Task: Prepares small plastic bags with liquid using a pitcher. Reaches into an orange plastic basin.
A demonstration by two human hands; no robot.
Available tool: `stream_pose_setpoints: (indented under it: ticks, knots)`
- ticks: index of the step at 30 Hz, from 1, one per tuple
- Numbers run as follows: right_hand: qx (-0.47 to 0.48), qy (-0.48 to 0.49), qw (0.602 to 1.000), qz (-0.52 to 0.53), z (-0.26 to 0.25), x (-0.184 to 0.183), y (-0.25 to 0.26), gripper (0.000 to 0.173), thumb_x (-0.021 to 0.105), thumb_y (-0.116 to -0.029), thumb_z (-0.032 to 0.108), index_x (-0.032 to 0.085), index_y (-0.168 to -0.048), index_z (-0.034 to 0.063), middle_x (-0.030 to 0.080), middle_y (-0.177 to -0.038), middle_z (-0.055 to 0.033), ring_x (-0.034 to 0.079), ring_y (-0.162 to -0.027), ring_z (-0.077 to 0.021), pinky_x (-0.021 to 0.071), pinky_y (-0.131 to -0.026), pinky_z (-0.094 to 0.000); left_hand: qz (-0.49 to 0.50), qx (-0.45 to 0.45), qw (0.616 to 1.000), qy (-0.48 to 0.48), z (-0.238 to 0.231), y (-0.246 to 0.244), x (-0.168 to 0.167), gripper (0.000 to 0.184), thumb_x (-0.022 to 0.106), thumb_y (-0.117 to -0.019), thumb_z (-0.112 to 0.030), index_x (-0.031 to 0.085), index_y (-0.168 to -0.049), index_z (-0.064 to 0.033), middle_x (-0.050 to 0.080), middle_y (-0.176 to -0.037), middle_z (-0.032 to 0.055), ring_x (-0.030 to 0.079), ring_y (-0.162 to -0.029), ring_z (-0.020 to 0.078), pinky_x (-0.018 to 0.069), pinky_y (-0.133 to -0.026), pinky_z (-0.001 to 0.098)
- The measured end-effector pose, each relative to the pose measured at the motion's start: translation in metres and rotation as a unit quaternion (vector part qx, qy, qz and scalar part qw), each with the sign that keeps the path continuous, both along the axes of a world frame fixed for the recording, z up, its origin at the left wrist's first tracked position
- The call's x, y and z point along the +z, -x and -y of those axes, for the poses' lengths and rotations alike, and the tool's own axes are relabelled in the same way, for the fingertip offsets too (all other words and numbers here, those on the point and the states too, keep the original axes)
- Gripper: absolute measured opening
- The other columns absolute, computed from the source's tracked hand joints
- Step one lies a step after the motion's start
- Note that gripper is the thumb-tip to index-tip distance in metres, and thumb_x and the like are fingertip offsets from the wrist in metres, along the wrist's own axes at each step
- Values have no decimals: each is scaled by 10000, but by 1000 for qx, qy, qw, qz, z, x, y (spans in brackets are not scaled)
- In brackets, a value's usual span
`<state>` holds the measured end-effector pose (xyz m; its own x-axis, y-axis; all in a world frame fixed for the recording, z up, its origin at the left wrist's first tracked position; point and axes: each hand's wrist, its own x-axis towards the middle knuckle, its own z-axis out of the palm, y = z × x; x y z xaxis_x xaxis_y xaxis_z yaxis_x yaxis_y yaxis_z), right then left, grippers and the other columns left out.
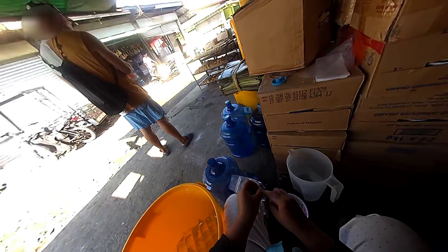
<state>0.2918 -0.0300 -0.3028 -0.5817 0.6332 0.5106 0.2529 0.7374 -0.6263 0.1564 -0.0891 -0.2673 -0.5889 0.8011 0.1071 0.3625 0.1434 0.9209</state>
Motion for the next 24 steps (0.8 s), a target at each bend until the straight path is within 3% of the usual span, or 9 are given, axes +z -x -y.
stream_pose_setpoints:
  ticks: [2,4,6,10,13,17,19,21,24]
  knots:
    - [14,-31,999,-13,-2,-6,-1,322,679,-804,84,776,-1106,30,686,-902,-158,691,-836,-329,603,-721,-422,29,-7,1000,-4,0,-1,-4,106,702,-893,-44,633,-948,15,644,-796,42,618,-705,75,529,-680,245]
    - [28,-15,999,-3,-2,-8,0,355,757,-821,185,744,-1133,15,676,-1058,-218,666,-984,-403,587,-830,-483,51,-15,999,-9,0,1,-3,112,698,-900,-43,630,-968,15,649,-831,47,629,-746,85,539,-707,251]
    - [32,13,999,27,-2,-6,-2,388,786,-845,222,732,-1178,31,646,-1126,-258,629,-1055,-450,562,-877,-533,58,-26,998,6,2,0,1,129,701,-904,-39,639,-997,26,663,-876,61,642,-791,95,550,-743,263]
    - [42,48,985,160,-3,9,-14,331,651,-981,229,712,-1282,105,624,-1188,-274,593,-1140,-467,511,-886,-584,-2,-54,997,59,6,2,0,119,694,-895,-13,637,-984,41,664,-857,69,640,-765,86,551,-717,255]
    - [27,-18,987,159,0,-2,-23,247,571,-1022,215,753,-1113,75,666,-1058,-235,649,-1023,-432,531,-792,-563,-106,-74,985,115,7,6,-11,120,694,-886,-45,661,-975,28,683,-871,81,650,-778,109,543,-719,291]
    - [65,-105,983,138,9,-6,-32,156,594,-962,70,732,-895,44,664,-937,-183,667,-907,-377,535,-685,-504,-79,-87,987,108,-1,9,-26,132,725,-869,-50,669,-973,10,672,-886,73,647,-797,102,547,-734,282]
    - [90,-78,979,168,10,0,-37,157,588,-968,60,727,-924,2,678,-906,-204,682,-897,-397,542,-695,-525,-103,-105,985,89,-6,1,-30,97,711,-877,-34,674,-944,26,660,-908,116,641,-851,161,542,-772,332]
    - [75,-5,972,222,3,7,-43,214,571,-1007,132,719,-1039,-18,696,-938,-227,690,-934,-420,542,-761,-566,-179,-143,971,67,-10,-7,-27,63,672,-896,4,691,-921,58,655,-951,177,640,-892,242,539,-793,390]
    - [-3,34,970,240,-23,4,-54,202,644,-985,223,742,-1052,60,700,-867,-184,700,-858,-388,544,-707,-555,-267,-226,937,10,-14,-8,-29,76,651,-894,36,726,-884,38,652,-1005,220,669,-904,307,573,-787,442]
